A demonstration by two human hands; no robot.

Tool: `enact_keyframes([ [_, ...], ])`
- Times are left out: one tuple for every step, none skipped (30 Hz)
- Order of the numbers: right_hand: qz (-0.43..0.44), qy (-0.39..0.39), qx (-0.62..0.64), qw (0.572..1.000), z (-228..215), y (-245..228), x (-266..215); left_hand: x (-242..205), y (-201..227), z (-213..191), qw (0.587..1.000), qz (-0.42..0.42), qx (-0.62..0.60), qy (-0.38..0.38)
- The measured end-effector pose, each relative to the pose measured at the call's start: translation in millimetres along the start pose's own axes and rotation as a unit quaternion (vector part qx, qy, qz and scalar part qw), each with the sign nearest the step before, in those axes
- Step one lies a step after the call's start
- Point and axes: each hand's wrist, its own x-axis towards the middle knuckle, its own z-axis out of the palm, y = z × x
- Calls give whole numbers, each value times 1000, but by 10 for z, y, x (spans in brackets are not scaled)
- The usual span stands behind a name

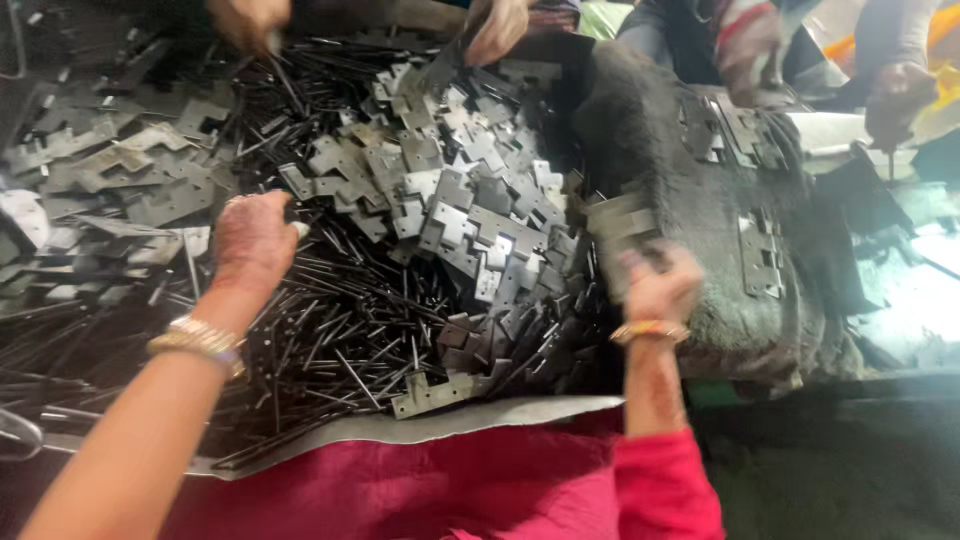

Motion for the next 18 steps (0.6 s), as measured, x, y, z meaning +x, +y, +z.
enact_keyframes([
  [44,30,-18,998,-39,244,211,-45,63,-226,998,-8,-62,-31],
  [85,55,-72,992,-86,462,397,-88,190,-439,994,-38,-74,-75],
  [124,78,-122,982,-93,621,560,-138,311,-674,987,-72,-84,-115],
  [61,141,-296,943,-130,729,655,-198,446,-895,978,-106,-94,-155],
  [-2,204,-453,868,-129,750,739,-287,571,-1108,990,-70,-58,-106],
  [-61,266,-591,759,-113,686,760,-400,683,-1293,998,-34,-21,-57],
  [-67,200,-511,833,-33,518,711,-531,764,-1450,1000,-1,20,-8],
  [-71,131,-421,895,5,282,584,-643,834,-1554,993,-79,-84,-25],
  [-72,58,-325,941,20,-15,344,-760,900,-1605,969,-153,-189,-41],
  [-143,-71,-184,970,106,-388,25,-895,942,-1634,928,-223,-292,-55],
  [-208,-194,-40,958,196,-786,-316,-1019,996,-1612,874,-218,-432,-56],
  [-52,-399,111,909,323,-1211,-732,-1145,1058,-1550,799,-205,-562,-54],
  [-134,-408,387,816,412,-1602,-1210,-1264,1138,-1441,788,-205,-578,-51],
  [-16,-527,453,719,549,-1943,-1533,-1376,1148,-1355,777,-205,-594,-47],
  [239,-573,498,605,672,-2265,-1861,-1488,1069,-1311,834,-187,-519,-20],
  [305,-543,526,579,739,-2404,-1973,-1587,973,-1263,883,-168,-439,7],
  [368,-508,551,550,810,-2513,-2011,-1651,868,-1208,923,-145,-355,33],
  [429,-469,573,518,906,-2597,-1963,-1713,729,-1173,914,-173,-361,65],
])
